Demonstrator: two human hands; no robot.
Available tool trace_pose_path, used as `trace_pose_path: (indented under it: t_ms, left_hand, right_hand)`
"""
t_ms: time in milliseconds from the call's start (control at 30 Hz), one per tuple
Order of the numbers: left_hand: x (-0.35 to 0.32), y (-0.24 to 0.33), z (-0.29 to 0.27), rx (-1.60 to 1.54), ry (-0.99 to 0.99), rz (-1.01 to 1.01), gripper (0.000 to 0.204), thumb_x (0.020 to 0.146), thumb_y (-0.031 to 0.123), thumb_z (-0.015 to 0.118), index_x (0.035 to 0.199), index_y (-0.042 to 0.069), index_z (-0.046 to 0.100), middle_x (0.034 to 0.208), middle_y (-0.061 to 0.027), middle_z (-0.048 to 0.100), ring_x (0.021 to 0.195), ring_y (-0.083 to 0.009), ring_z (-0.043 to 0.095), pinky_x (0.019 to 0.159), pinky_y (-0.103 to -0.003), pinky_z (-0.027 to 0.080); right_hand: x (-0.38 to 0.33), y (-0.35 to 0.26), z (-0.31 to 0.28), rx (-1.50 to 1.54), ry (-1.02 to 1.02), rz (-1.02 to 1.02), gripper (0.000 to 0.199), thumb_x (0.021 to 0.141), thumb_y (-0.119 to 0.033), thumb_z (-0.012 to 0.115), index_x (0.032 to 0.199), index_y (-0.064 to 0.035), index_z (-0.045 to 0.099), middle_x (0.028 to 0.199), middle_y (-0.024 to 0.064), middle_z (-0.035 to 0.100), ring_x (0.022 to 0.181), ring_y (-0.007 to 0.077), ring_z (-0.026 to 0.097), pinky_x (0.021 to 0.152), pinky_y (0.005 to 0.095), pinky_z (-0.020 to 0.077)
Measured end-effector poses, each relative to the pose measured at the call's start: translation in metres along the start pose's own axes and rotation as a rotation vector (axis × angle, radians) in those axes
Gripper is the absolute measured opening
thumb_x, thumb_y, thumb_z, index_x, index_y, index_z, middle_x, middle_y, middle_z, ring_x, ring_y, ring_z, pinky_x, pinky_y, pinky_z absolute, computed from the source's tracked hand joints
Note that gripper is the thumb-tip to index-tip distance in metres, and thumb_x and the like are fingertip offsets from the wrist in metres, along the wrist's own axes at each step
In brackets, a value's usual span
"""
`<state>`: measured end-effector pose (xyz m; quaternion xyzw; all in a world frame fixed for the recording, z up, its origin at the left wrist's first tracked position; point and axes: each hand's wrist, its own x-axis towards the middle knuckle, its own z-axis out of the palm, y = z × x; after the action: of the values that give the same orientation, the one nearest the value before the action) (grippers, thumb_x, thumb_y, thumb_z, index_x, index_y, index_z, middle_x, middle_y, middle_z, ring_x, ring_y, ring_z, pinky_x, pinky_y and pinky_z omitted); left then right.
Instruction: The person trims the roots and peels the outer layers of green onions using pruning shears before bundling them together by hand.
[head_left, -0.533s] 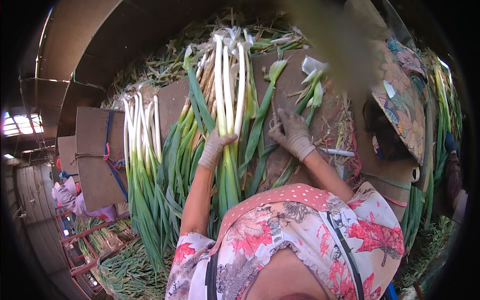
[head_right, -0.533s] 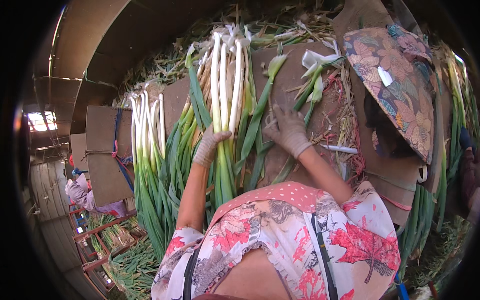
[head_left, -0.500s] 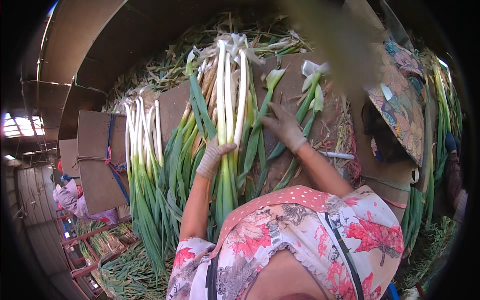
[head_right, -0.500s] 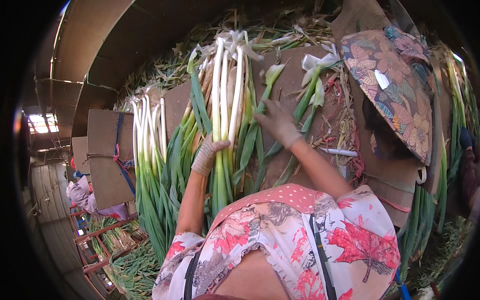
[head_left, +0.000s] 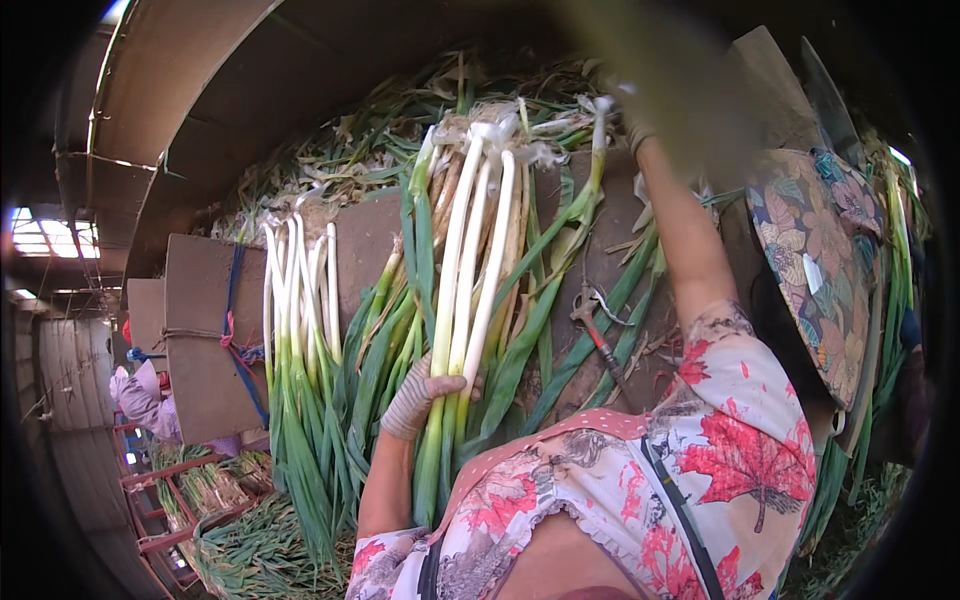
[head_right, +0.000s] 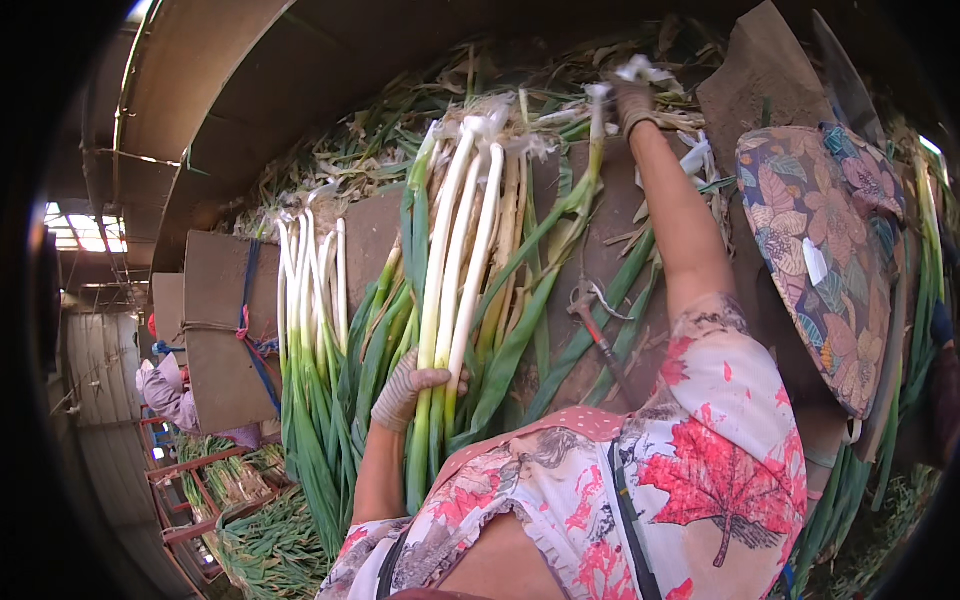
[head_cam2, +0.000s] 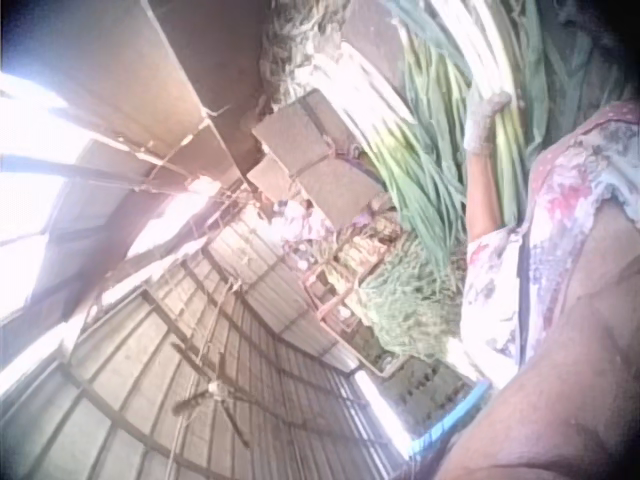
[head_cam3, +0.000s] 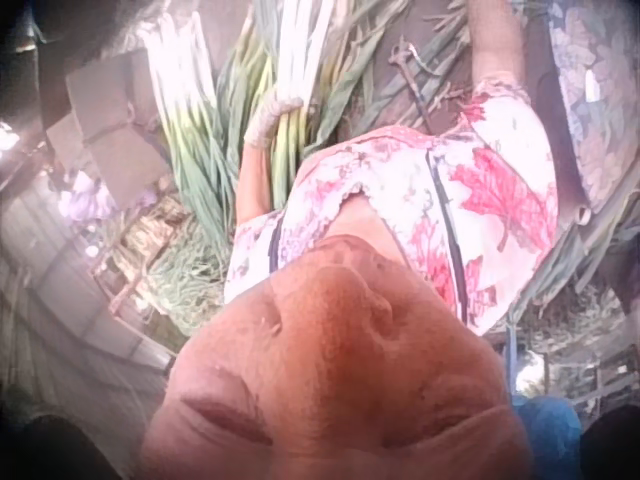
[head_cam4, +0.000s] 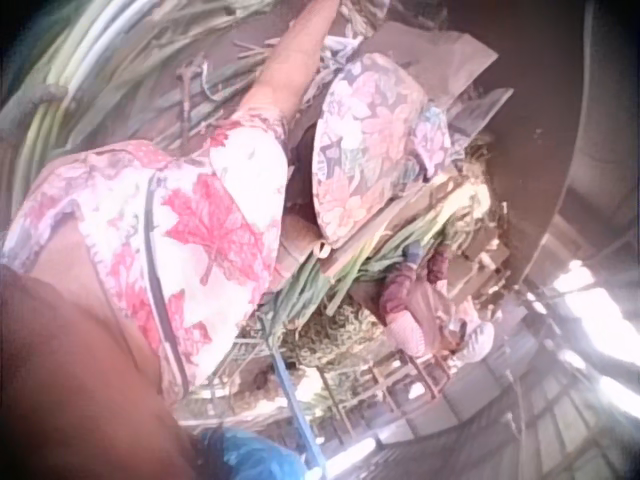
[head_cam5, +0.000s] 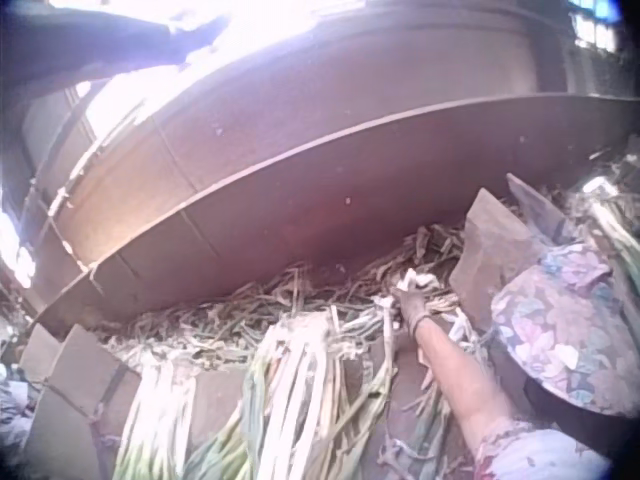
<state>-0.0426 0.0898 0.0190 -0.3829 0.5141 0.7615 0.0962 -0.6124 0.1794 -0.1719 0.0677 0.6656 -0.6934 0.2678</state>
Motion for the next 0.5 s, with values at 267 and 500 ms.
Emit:
trace_pose_path:
  t_ms: [267, 500]
  left_hand:
    - [0.006, -0.013, 0.019, 0.243, 0.129, 0.125, 0.054, 0.075, 0.016, 0.075, 0.124, 0.003, 0.055, 0.097, -0.0096, 0.068, 0.08, -0.0181, 0.066, 0.076, -0.031, 0.056]
    - [-0.003, -0.017, 0.001, 0.099, 0.047, 0.073, 0.055, 0.075, 0.017, 0.075, 0.123, 0.001, 0.055, 0.095, -0.0099, 0.068, 0.081, -0.0172, 0.066, 0.075, -0.03, 0.055]
  right_hand:
    - [-0.105, 0.035, 0.141, -1.339, -0.275, -0.614, 0.038, 0.088, -0.036, 0.055, 0.114, -0.0111, 0.068, 0.116, 0.0166, 0.068, 0.101, 0.0304, 0.068, 0.087, 0.0414, 0.0528]
    - [0.049, -0.023, 0.004, -0.896, 0.135, -0.542, 0.044, 0.086, -0.048, 0.059, 0.092, -0.0074, 0.074, 0.09, 0.0167, 0.073, 0.082, 0.0294, 0.07, 0.073, 0.0432, 0.0525]
